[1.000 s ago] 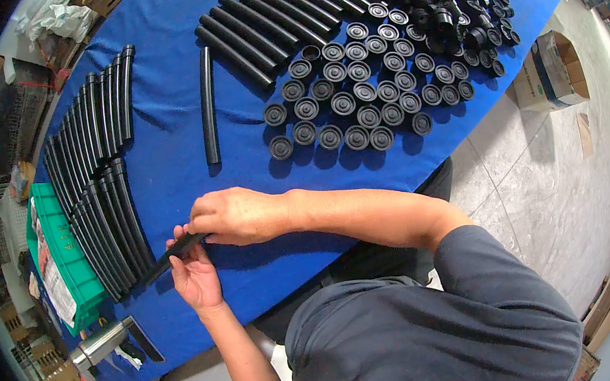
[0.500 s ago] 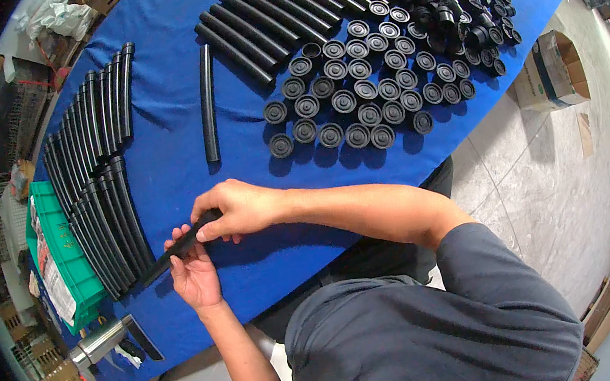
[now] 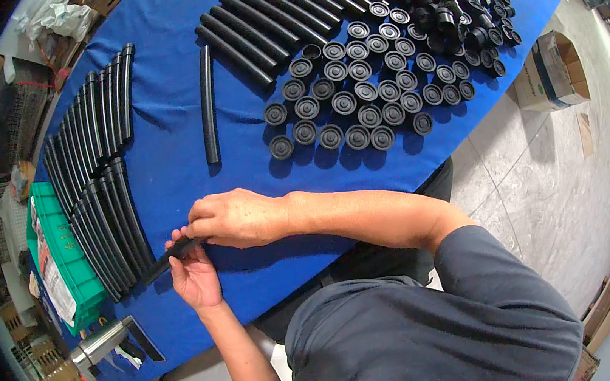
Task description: Manually assemble black plastic tubes and end caps by pressing them together.
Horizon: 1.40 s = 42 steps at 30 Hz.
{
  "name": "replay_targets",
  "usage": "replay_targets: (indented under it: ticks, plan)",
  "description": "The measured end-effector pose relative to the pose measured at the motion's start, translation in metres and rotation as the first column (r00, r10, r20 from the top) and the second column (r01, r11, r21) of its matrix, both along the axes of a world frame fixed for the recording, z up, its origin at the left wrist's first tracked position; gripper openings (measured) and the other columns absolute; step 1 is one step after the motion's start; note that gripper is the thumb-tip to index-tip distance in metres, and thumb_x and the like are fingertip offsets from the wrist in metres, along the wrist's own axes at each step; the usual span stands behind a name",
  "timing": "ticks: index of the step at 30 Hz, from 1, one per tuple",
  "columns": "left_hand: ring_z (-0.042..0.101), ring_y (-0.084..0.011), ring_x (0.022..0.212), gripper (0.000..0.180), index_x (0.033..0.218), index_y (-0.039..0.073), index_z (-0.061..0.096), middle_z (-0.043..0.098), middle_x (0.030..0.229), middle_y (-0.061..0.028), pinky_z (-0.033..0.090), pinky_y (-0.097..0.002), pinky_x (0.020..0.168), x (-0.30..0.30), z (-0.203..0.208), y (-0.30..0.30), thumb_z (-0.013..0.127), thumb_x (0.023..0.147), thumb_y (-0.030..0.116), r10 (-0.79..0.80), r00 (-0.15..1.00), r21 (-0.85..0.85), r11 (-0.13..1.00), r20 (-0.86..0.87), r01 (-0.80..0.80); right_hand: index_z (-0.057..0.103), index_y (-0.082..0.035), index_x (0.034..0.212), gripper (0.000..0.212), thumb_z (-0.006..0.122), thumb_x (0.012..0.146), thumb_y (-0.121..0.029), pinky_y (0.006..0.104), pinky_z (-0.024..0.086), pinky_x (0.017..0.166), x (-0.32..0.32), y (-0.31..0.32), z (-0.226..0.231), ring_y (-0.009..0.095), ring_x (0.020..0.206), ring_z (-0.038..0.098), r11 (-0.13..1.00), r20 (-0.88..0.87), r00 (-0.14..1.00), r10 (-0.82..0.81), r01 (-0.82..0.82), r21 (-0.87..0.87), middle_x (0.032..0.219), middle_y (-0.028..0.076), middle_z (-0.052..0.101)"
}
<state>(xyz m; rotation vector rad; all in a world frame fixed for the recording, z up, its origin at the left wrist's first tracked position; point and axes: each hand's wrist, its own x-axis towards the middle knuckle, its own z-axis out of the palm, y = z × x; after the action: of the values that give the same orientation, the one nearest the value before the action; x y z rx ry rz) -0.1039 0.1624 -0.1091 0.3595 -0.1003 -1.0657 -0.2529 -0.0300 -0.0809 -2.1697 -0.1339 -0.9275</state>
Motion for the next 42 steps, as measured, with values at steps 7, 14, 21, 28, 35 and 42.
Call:
replay_targets:
  ticks: [7,14,21,28,35,42]
  plan:
    - [0.04,-0.0326,0.138,0.032,0.127,-0.004,0.054,0.05,0.141,-0.0202,0.034,-0.0465,0.118,-0.002,0.002,-0.004,0.055,0.097,0.007,0.0,0.996,0.022,1.0,0.093,-0.002,0.064,0.001,0.109,0.033,0.07,0.083,-0.018,0.038,0.055,0.071,0.004,-0.005,-0.006,0.03,0.082,0.067,0.916,-0.107,0.985,0.132,-0.08,0.394,0.088,0.016,0.066]
    - [0.038,-0.0336,0.139,0.032,0.128,-0.005,0.052,0.048,0.143,-0.0206,0.034,-0.0478,0.117,-0.002,0.001,-0.003,0.053,0.098,0.006,0.006,0.991,-0.011,1.0,0.136,-0.005,0.062,-0.001,0.111,0.035,0.071,0.08,-0.013,0.0407,0.054,0.075,-0.004,-0.014,0.023,0.032,0.092,0.065,0.79,-0.38,0.852,0.359,-0.061,0.61,0.099,0.016,0.064]
    - [0.043,-0.0321,0.136,0.032,0.127,-0.002,0.055,0.05,0.14,-0.0199,0.034,-0.0465,0.117,0.001,-0.001,0.002,0.056,0.098,0.011,0.009,0.997,0.012,1.0,0.077,-0.009,0.061,-0.001,0.111,0.033,0.07,0.081,-0.014,0.0437,0.054,0.077,0.0,-0.002,0.004,0.033,0.093,0.064,0.963,-0.162,0.977,0.142,-0.098,0.251,0.1,0.015,0.063]
    - [0.043,-0.0325,0.136,0.032,0.127,-0.002,0.055,0.052,0.139,-0.0201,0.034,-0.0468,0.118,0.001,0.0,-0.002,0.056,0.097,0.009,0.014,0.996,0.057,0.998,0.088,-0.019,0.063,-0.003,0.109,0.03,0.071,0.084,-0.016,0.043,0.053,0.075,0.001,0.001,0.0,0.034,0.091,0.065,0.991,0.003,0.999,0.049,-0.049,0.127,0.093,0.015,0.064]
    - [0.043,-0.0325,0.135,0.031,0.127,-0.002,0.056,0.052,0.138,-0.0201,0.033,-0.0477,0.118,-0.005,0.006,-0.005,0.056,0.097,0.008,0.01,0.99,0.076,0.997,0.141,-0.021,0.061,-0.002,0.116,0.037,0.069,0.086,-0.022,0.0402,0.055,0.072,0.003,-0.005,-0.001,0.031,0.084,0.065,0.936,-0.251,0.956,0.153,-0.059,0.348,0.091,0.015,0.065]
    - [0.044,-0.0329,0.135,0.032,0.126,-0.002,0.056,0.053,0.137,-0.0196,0.033,-0.0474,0.118,-0.003,0.002,-0.003,0.058,0.096,0.008,0.034,0.988,0.034,0.999,0.147,-0.04,0.062,-0.004,0.112,0.033,0.07,0.081,-0.012,0.0436,0.054,0.077,-0.003,-0.013,0.02,0.033,0.093,0.063,0.686,-0.463,0.732,0.5,-0.009,0.727,0.1,0.015,0.062]
